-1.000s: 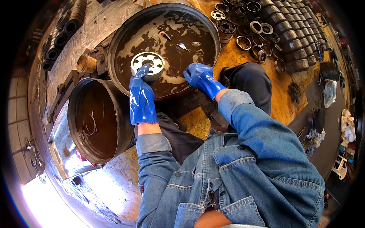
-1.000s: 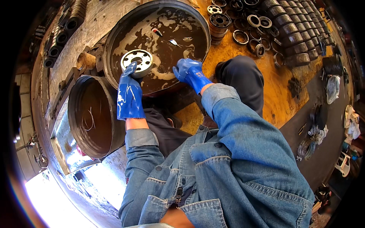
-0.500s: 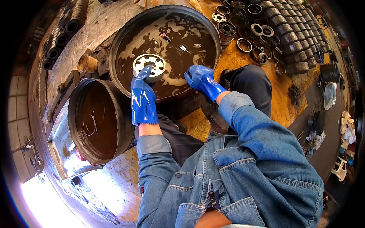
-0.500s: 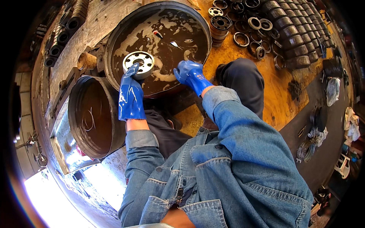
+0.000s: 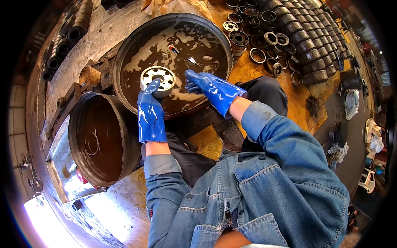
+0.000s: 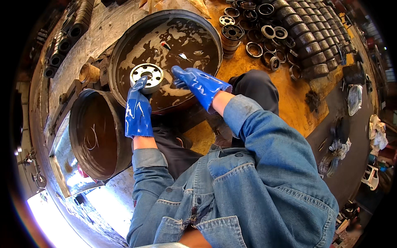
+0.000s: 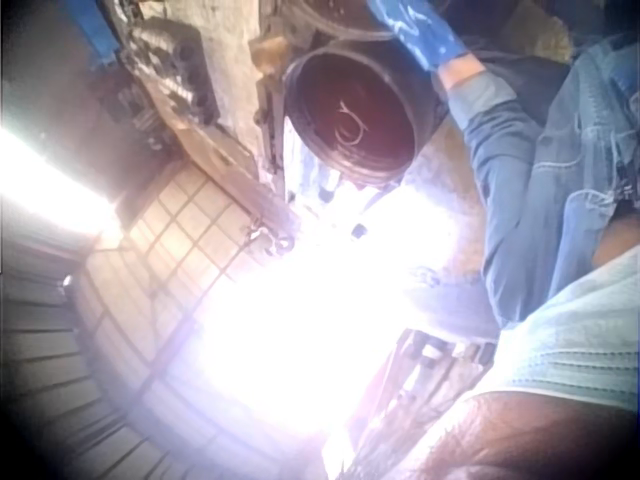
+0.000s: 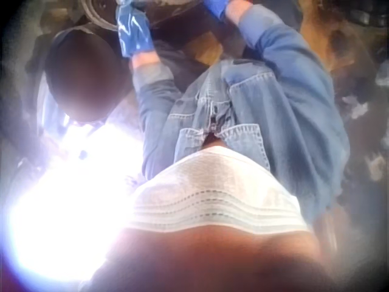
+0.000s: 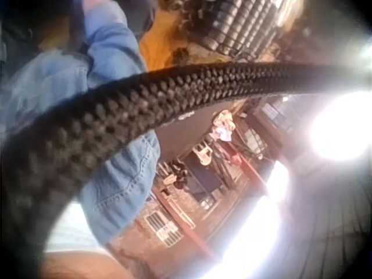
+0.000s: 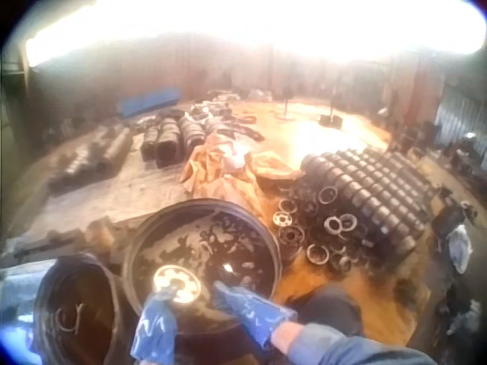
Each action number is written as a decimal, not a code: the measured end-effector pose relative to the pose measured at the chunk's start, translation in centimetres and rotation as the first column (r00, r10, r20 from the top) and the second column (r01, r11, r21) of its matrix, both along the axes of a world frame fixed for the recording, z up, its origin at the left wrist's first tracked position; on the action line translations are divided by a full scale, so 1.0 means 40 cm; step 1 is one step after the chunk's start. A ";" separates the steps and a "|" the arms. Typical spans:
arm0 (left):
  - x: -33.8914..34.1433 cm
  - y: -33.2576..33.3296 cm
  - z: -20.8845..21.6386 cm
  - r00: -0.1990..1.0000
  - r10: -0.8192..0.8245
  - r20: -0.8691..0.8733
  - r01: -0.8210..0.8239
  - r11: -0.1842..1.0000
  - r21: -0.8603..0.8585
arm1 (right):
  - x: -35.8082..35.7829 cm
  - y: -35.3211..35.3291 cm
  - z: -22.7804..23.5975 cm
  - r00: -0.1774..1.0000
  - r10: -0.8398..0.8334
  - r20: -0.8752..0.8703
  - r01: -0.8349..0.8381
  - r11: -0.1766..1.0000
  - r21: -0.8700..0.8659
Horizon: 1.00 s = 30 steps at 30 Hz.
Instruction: The person cleans small metal mechanical parts by dipping them into a bucket of dark liquid and scrubbing them with a red-handled brush. The person handles the parts one at a time, scrubbing the exterior and interior surfaces before placing them on a nearby pile of similar parts.
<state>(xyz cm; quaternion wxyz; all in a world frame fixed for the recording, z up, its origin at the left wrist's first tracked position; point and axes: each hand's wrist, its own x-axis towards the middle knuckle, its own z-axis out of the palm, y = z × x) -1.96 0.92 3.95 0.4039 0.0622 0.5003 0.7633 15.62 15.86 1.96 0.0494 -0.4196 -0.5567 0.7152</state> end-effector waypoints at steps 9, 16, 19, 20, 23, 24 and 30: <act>0.018 0.018 -0.003 0.999 -0.015 0.030 0.017 0.999 -0.043 | -0.112 -0.054 -0.046 0.991 -0.091 -0.103 0.002 0.757 -0.654; 0.005 0.073 -0.013 0.995 -0.067 0.067 0.072 0.995 -0.069 | -0.104 -0.047 -0.011 0.947 -0.253 -0.196 0.106 0.827 -0.553; 0.006 0.114 -0.009 0.997 -0.065 -0.040 0.056 0.979 -0.194 | -0.082 0.009 0.064 0.920 -0.215 -0.328 0.053 0.897 -0.440; 0.009 0.135 0.000 0.990 -0.137 -0.038 0.129 0.977 -0.172 | -0.074 0.048 0.070 0.918 -0.226 -0.327 0.097 0.925 -0.367; -0.026 0.163 -0.007 0.934 -0.357 0.013 0.355 0.924 -0.140 | -0.051 0.175 0.107 0.927 -0.293 -0.235 0.228 0.936 -0.267; -0.031 0.155 -0.010 0.920 -0.392 0.013 0.392 0.915 -0.092 | -0.012 0.205 0.175 0.957 -0.171 -0.235 0.146 0.982 -0.119; -0.025 0.141 -0.048 0.920 -0.391 0.011 0.387 0.906 -0.173 | 0.182 0.505 0.192 0.937 -0.306 -0.166 0.319 0.946 0.053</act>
